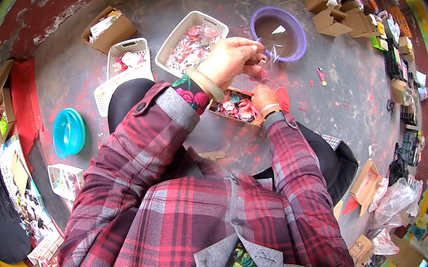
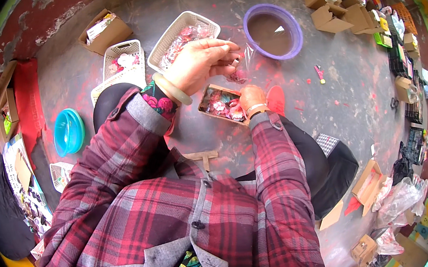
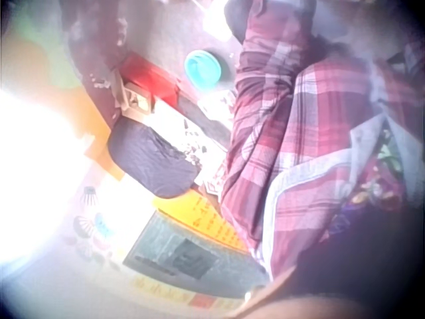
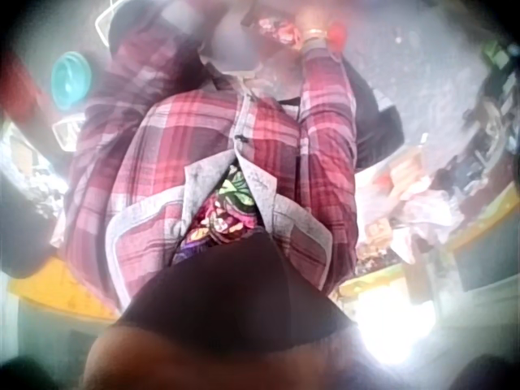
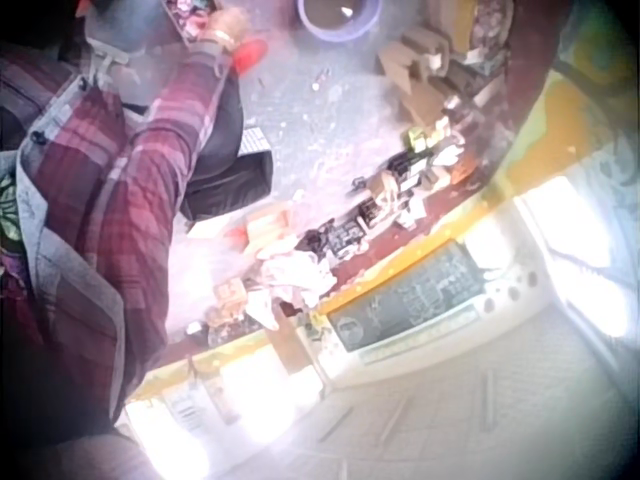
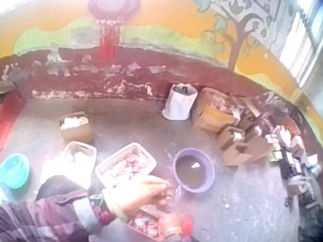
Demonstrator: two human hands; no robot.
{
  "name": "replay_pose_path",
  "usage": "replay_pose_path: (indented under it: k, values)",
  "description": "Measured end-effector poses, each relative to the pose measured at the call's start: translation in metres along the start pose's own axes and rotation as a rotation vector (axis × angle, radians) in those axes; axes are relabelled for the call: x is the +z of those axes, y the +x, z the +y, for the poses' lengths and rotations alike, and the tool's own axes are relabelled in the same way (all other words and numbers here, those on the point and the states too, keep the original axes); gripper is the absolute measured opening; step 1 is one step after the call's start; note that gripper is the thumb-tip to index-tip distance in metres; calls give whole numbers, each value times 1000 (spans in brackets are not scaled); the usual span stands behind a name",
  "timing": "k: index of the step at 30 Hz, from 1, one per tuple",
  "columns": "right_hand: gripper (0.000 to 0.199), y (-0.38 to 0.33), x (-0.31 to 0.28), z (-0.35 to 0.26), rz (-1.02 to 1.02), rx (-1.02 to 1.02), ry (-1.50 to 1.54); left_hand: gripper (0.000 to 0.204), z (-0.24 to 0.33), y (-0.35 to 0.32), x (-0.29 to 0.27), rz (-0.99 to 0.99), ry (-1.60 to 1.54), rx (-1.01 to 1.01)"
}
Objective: The person sits on the floor and wraps small decorative items with clear plastic film. They pick items from a white basket, wrap them by hand, and place the wrapped items into a cardboard box.
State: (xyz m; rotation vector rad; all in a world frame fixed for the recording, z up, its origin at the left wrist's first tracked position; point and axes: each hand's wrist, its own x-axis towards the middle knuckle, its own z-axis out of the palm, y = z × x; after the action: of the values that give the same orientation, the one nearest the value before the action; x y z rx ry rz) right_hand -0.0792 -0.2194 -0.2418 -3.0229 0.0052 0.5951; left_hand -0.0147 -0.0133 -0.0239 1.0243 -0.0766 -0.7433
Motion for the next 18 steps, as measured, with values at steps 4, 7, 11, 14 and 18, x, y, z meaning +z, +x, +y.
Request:
replay_pose_path:
  k: [4, 7, 11, 14, 18]
  values:
    - [22, -10, -18, -6, -31, -71, 33, 26, -1, 0, -6, 19, 11, 4]
    - [21, -10, -18, 14, 73, -7, 279, 26, -3, 3, -3, 2, 2, 12]
    - [16, -12, -67, 32, 38, 29, 430, 26, -1, 0, -1, 7, 11, 29]
    - [16, -37, -160, 12, -1, 131, 576, 26, -1, -1, -4, 0, 0, 39]
    - [16, -81, -217, -10, 136, 106, 1363, 25, 0, -3, 0, 8, -4, 10]
